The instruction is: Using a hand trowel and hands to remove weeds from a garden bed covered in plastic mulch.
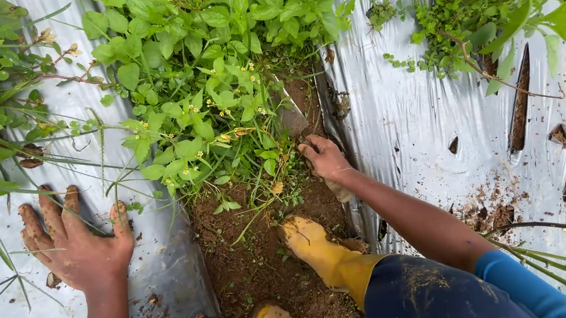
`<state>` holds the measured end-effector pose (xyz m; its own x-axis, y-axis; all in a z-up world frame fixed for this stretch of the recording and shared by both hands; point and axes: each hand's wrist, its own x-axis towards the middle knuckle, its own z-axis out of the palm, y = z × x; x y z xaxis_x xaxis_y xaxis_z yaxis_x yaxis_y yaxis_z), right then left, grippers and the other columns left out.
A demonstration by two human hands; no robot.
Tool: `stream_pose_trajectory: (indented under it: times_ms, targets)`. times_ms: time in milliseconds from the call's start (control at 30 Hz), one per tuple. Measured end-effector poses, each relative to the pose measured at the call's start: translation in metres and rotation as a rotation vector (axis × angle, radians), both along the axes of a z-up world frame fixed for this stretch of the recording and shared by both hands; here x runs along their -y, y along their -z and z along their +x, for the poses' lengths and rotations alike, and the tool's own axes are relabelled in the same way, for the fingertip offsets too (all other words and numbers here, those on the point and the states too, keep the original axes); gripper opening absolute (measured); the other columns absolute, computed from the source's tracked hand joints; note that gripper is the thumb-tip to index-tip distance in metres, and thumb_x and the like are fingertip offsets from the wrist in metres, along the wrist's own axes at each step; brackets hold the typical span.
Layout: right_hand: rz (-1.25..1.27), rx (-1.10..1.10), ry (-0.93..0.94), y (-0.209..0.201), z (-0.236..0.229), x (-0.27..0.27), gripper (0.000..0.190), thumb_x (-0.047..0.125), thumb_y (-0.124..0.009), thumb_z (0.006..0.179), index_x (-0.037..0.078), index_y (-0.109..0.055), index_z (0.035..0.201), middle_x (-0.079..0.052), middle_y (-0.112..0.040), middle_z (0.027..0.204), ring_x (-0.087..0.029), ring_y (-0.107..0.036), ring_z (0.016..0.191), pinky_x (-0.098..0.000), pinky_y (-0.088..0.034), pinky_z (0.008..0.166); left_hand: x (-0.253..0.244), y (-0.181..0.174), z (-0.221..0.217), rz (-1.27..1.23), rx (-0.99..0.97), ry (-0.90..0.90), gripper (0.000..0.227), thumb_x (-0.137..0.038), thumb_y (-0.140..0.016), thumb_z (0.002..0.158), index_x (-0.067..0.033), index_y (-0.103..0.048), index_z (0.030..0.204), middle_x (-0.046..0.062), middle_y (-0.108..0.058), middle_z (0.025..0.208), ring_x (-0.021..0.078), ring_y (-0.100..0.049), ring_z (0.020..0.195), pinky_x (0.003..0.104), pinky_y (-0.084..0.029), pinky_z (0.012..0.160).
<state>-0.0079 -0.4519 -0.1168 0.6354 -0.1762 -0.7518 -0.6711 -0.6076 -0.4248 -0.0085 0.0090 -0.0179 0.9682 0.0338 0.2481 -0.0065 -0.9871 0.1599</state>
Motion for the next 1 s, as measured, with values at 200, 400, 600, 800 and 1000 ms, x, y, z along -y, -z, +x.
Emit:
stream_pose_trajectory:
  times_ms: [200, 400, 600, 800, 1000]
  targets:
    - [0.110, 0.064, 0.163, -0.010, 0.024, 0.016, 0.026, 0.041, -0.055, 0.107, 0.016, -0.062, 0.110, 0.003, -0.039, 0.049, -0.012, -0.040, 0.035, -0.0334, -0.040, 0.045, 0.000, 0.001, 0.001, -0.014, 0.131, 0.098, 0.053, -0.038, -0.074, 0.110, 0.0047, -0.080, 0.142, 0.034, -0.066, 0.149, 0.0500, -0.052, 0.143, 0.063, -0.039, 0.115]
    - [0.082, -0.011, 0.060, 0.002, 0.020, -0.006, 0.079, 0.058, -0.049, 0.098, 0.008, -0.041, 0.159, -0.005, -0.057, 0.061, -0.016, -0.058, 0.051, -0.0374, -0.050, 0.062, -0.003, 0.006, -0.005, 0.002, 0.036, 0.103, 0.059, -0.039, -0.071, 0.109, 0.0011, -0.073, 0.151, 0.027, -0.060, 0.159, 0.0448, -0.049, 0.148, 0.063, -0.037, 0.116]
    - [-0.001, 0.059, 0.046, 0.015, 0.013, 0.025, 0.073, 0.061, -0.054, 0.094, 0.012, -0.054, 0.147, -0.017, -0.044, 0.160, -0.037, -0.046, 0.142, -0.0496, -0.037, 0.115, -0.003, 0.007, -0.006, 0.022, 0.085, 0.162, 0.064, -0.039, -0.060, 0.115, 0.0107, -0.059, 0.156, 0.030, -0.074, 0.144, 0.0448, -0.057, 0.143, 0.056, -0.037, 0.121]
    - [0.223, 0.053, 0.211, -0.008, 0.042, -0.012, 0.025, 0.035, -0.056, 0.108, 0.014, -0.060, 0.121, 0.003, -0.040, 0.051, -0.013, -0.045, 0.037, -0.0307, -0.037, 0.037, -0.004, 0.001, -0.008, 0.040, 0.061, 0.211, 0.063, -0.035, -0.063, 0.110, 0.0109, -0.063, 0.153, 0.025, -0.074, 0.144, 0.0427, -0.060, 0.143, 0.054, -0.038, 0.121]
    - [0.010, 0.042, 0.020, 0.006, 0.023, 0.026, 0.074, 0.059, -0.055, 0.094, 0.013, -0.051, 0.151, -0.013, -0.044, 0.161, -0.033, -0.043, 0.147, -0.0474, -0.032, 0.121, -0.010, 0.011, -0.011, 0.041, 0.044, 0.172, 0.064, -0.039, -0.064, 0.109, 0.0053, -0.065, 0.155, 0.020, -0.076, 0.143, 0.0367, -0.060, 0.145, 0.050, -0.037, 0.124]
